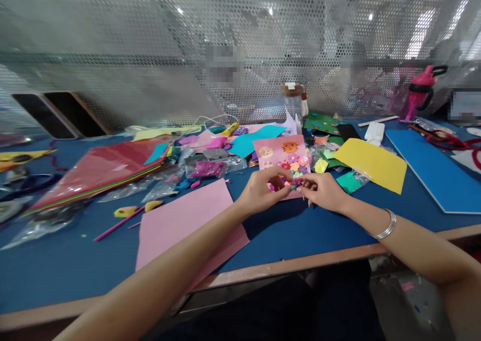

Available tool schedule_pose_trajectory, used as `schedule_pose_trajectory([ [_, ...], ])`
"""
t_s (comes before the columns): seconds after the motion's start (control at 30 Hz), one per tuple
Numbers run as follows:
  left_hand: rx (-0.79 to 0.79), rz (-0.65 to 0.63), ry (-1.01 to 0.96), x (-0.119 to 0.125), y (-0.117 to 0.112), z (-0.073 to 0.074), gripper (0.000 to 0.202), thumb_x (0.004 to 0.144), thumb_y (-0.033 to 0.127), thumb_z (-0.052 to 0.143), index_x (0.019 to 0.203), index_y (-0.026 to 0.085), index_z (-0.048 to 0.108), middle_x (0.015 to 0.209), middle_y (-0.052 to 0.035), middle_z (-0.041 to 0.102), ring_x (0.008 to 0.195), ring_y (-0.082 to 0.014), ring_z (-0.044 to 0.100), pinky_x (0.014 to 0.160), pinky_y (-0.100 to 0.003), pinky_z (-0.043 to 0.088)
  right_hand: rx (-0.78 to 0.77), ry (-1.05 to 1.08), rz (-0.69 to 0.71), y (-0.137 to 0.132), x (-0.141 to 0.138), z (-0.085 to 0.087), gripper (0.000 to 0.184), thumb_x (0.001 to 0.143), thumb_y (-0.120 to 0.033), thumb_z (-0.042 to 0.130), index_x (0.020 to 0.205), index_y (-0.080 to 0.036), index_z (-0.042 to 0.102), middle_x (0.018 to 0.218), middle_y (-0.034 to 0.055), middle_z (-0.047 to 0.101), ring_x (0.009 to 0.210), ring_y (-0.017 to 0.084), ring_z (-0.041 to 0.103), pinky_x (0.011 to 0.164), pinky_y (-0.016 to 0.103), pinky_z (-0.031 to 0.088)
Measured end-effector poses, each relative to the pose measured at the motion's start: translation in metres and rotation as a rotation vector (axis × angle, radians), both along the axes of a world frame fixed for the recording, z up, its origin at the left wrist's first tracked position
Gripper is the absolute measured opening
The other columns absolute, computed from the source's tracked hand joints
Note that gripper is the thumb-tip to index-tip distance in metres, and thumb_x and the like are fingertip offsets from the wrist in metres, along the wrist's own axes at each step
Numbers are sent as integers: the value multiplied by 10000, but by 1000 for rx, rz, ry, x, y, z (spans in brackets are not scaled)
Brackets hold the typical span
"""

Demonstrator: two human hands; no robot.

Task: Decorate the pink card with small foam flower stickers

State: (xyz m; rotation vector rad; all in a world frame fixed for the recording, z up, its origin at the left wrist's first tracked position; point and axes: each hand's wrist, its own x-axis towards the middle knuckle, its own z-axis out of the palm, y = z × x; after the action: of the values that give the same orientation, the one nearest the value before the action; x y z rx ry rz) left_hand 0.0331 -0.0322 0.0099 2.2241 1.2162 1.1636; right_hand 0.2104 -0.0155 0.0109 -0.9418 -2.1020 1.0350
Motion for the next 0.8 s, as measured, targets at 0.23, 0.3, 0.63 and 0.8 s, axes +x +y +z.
schedule_pose_trajectory([
  [0.23, -23, 20, 20, 1, 0, 1, 120, 602, 108, 510, 710, 139, 552, 573, 30, 552, 461, -61, 504, 464, -163, 405, -22, 44, -59, 4, -1, -3, 114, 700, -179, 512, 775, -149, 592, 542, 4, 599, 508, 144, 607, 530, 270, 492],
  [0.3, -17, 28, 17, 0, 2, 0, 125, 597, 109, 509, 710, 136, 555, 577, 24, 559, 459, -62, 499, 463, -166, 403, -56, 84, -82, 5, -1, -4, 105, 694, -181, 516, 767, -152, 586, 546, 4, 602, 520, 150, 615, 542, 282, 502],
  [0.63, -50, 0, 38, -2, 3, 1, 90, 628, 122, 539, 698, 133, 595, 596, 15, 580, 431, -41, 450, 431, -151, 368, -146, 246, -101, 9, 0, -5, 158, 715, -245, 552, 827, -153, 615, 672, 42, 661, 669, 172, 650, 680, 338, 528],
  [0.8, 0, -3, 21, -3, 5, -2, 88, 659, 160, 572, 720, 128, 627, 651, -18, 606, 460, -50, 474, 441, -156, 391, -216, 259, -33, 6, 1, -1, 238, 686, -247, 582, 893, -142, 631, 773, 59, 677, 756, 184, 646, 738, 347, 518],
])
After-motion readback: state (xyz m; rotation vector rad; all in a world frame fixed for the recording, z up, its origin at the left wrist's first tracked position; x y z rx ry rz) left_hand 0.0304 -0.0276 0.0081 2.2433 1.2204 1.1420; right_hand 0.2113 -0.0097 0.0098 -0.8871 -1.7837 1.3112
